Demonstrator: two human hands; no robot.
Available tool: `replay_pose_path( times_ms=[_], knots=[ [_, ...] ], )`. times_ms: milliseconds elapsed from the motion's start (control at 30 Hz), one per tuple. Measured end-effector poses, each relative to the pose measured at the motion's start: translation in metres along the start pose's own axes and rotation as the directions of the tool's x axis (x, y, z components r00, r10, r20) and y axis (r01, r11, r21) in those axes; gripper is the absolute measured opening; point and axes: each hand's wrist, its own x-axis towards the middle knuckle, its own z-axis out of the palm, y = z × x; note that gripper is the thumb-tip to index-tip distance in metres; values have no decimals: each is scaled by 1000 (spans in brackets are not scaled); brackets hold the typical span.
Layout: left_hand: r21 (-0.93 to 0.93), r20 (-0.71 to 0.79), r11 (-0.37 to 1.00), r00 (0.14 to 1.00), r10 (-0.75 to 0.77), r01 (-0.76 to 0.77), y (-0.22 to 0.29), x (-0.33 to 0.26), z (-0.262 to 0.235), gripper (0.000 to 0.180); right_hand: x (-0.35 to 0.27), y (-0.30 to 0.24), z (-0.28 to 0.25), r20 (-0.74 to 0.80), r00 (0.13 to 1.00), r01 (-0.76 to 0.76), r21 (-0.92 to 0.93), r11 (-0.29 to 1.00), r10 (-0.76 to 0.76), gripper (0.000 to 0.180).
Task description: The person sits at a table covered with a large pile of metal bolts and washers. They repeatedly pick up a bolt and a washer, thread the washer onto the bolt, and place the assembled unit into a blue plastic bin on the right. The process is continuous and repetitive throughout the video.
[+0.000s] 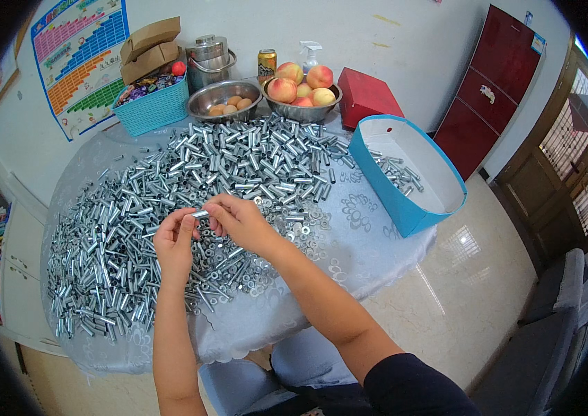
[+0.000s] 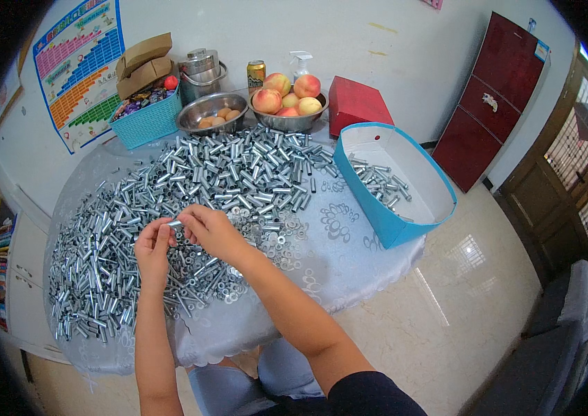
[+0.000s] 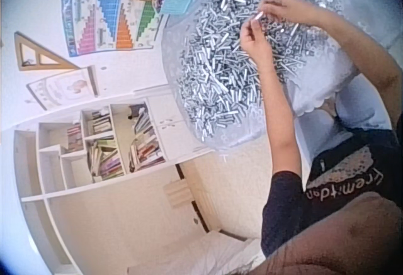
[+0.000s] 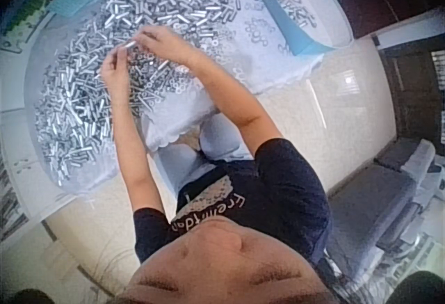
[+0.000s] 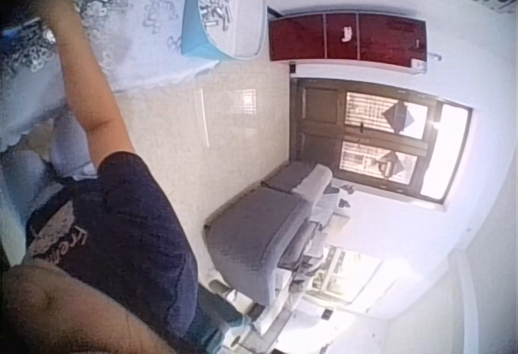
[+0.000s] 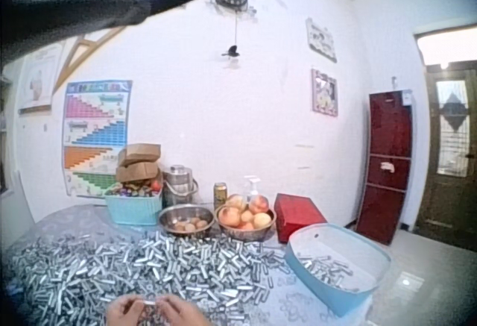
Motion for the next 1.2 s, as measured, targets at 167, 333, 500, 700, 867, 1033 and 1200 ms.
replay_pose_path(
  times_ms=[167,333,500,700,867,1033,1200],
  knots=[
    [-7,-23,999,999,41,-41,3,-2,2,20,4,6,1,9,998,-55,115,992,54,24],
    [-80,1,995,998,64,-63,6,-2,5,22,4,8,2,12,1000,6,220,975,-9,28],
    [-100,28,994,998,56,-53,6,-2,3,22,5,8,1,22,1000,16,243,970,-22,28],
    [-100,52,994,997,56,-51,8,-3,4,27,4,5,1,21,999,22,262,965,-29,28],
    [-66,35,997,999,41,-38,9,-4,5,26,4,7,1,5,999,37,279,960,-40,25],
    [-59,-29,998,1000,-6,4,6,0,4,23,7,6,-2,-92,995,60,305,951,-33,22],
    [78,-57,996,997,53,-49,-13,7,-6,21,7,-15,-32,-389,909,244,203,948,-151,21]
  ],
)
